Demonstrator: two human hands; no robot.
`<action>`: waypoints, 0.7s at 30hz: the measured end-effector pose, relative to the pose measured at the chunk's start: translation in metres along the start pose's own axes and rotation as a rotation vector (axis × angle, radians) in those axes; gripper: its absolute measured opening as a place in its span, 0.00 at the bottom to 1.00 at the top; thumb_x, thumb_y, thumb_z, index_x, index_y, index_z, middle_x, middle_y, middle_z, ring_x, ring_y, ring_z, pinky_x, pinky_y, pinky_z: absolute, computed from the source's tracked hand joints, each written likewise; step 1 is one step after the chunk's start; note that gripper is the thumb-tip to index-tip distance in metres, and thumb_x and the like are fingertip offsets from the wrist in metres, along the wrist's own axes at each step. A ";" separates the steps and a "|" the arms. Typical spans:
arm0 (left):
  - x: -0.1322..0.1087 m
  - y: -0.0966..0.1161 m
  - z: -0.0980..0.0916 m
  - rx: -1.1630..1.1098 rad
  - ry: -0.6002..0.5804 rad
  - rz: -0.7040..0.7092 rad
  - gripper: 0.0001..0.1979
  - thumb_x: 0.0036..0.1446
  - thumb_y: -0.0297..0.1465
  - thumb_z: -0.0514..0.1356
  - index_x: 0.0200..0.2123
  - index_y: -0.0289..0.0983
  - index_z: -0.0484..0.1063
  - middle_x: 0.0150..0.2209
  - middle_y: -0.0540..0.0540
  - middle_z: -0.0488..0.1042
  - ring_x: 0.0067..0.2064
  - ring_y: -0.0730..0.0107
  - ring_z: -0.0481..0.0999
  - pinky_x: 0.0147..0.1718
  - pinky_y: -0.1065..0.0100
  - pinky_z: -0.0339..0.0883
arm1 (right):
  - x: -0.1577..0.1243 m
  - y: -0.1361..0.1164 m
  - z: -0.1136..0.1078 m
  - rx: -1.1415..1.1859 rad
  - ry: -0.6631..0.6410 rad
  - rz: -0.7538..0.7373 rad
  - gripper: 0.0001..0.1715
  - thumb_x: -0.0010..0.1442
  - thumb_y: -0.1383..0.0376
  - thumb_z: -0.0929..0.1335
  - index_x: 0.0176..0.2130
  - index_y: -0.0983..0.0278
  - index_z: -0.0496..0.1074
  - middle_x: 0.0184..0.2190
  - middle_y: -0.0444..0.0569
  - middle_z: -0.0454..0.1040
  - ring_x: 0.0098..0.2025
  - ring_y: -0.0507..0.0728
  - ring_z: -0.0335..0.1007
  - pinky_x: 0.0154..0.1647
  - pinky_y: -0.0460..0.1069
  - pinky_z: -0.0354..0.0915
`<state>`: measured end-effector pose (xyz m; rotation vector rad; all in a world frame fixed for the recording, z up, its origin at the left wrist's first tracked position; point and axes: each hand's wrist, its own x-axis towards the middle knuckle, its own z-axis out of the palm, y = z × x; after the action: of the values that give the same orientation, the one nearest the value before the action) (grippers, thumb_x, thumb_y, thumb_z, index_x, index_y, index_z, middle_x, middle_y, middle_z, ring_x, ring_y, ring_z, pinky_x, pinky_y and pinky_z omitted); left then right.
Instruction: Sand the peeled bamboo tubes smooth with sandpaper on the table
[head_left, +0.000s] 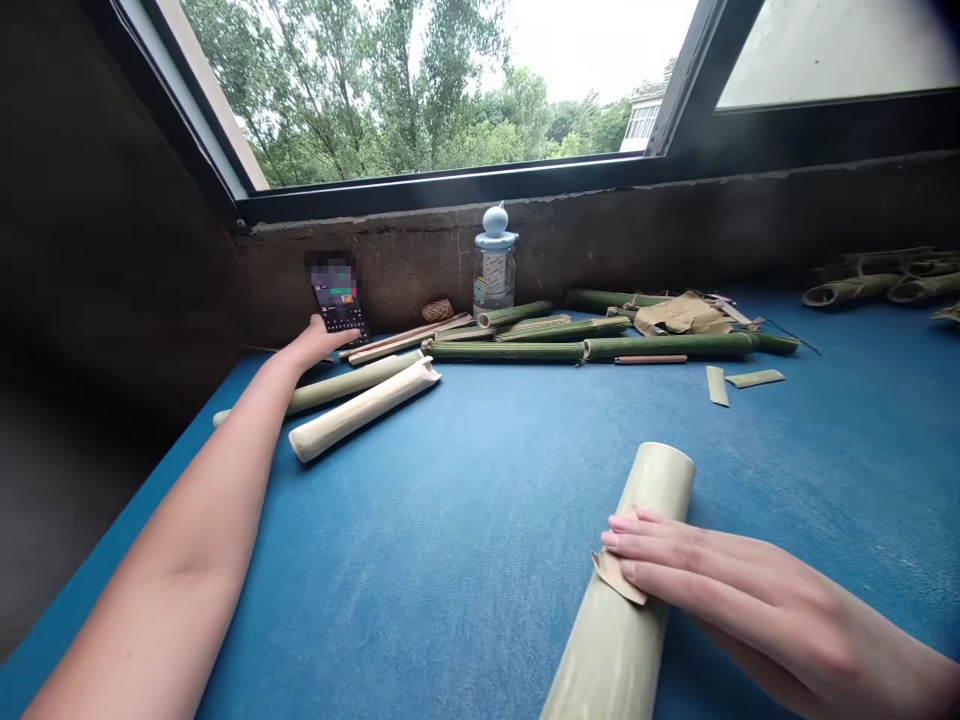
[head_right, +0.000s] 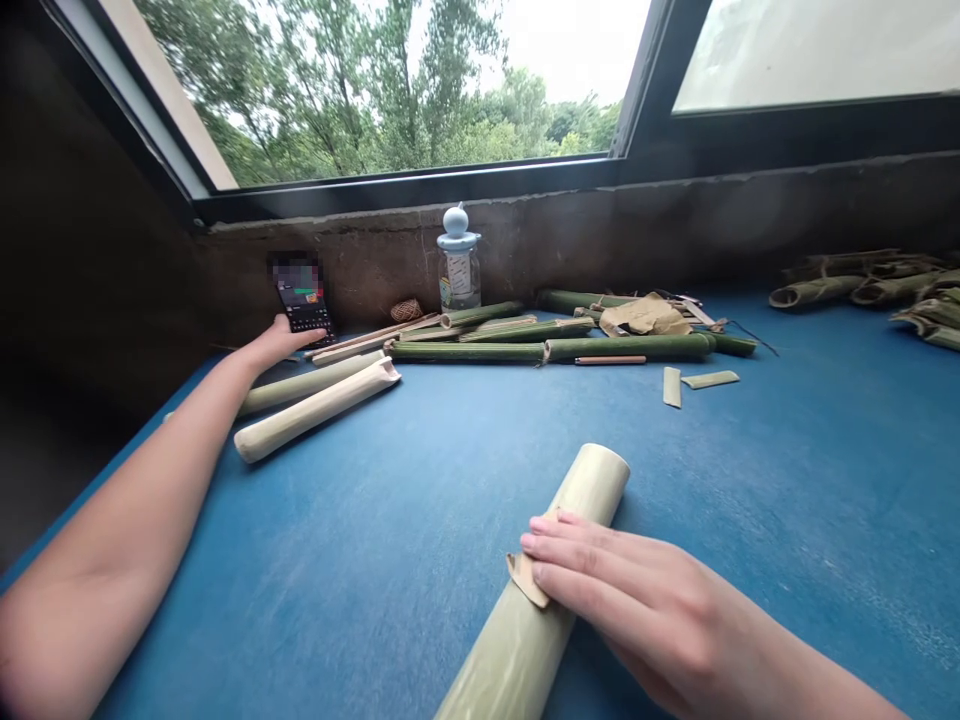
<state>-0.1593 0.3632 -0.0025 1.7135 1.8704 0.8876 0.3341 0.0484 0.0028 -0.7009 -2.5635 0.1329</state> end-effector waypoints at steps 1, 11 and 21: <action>0.003 -0.006 -0.004 -0.045 -0.044 -0.001 0.34 0.50 0.39 0.69 0.58 0.29 0.67 0.58 0.33 0.72 0.59 0.49 0.71 0.56 0.58 0.64 | -0.001 0.001 0.001 0.011 0.000 0.005 0.25 0.64 0.78 0.62 0.59 0.68 0.69 0.58 0.55 0.74 0.63 0.59 0.68 0.65 0.48 0.65; 0.009 -0.016 -0.010 -0.195 -0.034 -0.103 0.16 0.55 0.31 0.61 0.46 0.30 0.76 0.50 0.39 0.77 0.50 0.58 0.75 0.50 0.61 0.67 | -0.006 0.006 0.012 0.064 0.103 0.168 0.23 0.69 0.76 0.60 0.58 0.63 0.70 0.58 0.52 0.75 0.63 0.58 0.68 0.66 0.52 0.65; 0.011 -0.022 -0.015 -0.065 -0.123 -0.005 0.24 0.45 0.30 0.66 0.48 0.29 0.73 0.49 0.39 0.77 0.48 0.59 0.74 0.49 0.64 0.67 | -0.004 0.007 0.010 0.080 0.113 0.202 0.23 0.68 0.76 0.61 0.57 0.61 0.71 0.56 0.50 0.76 0.62 0.59 0.69 0.65 0.53 0.67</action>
<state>-0.1868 0.3711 -0.0073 1.6842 1.7467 0.8129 0.3355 0.0529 -0.0087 -0.9088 -2.3630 0.2536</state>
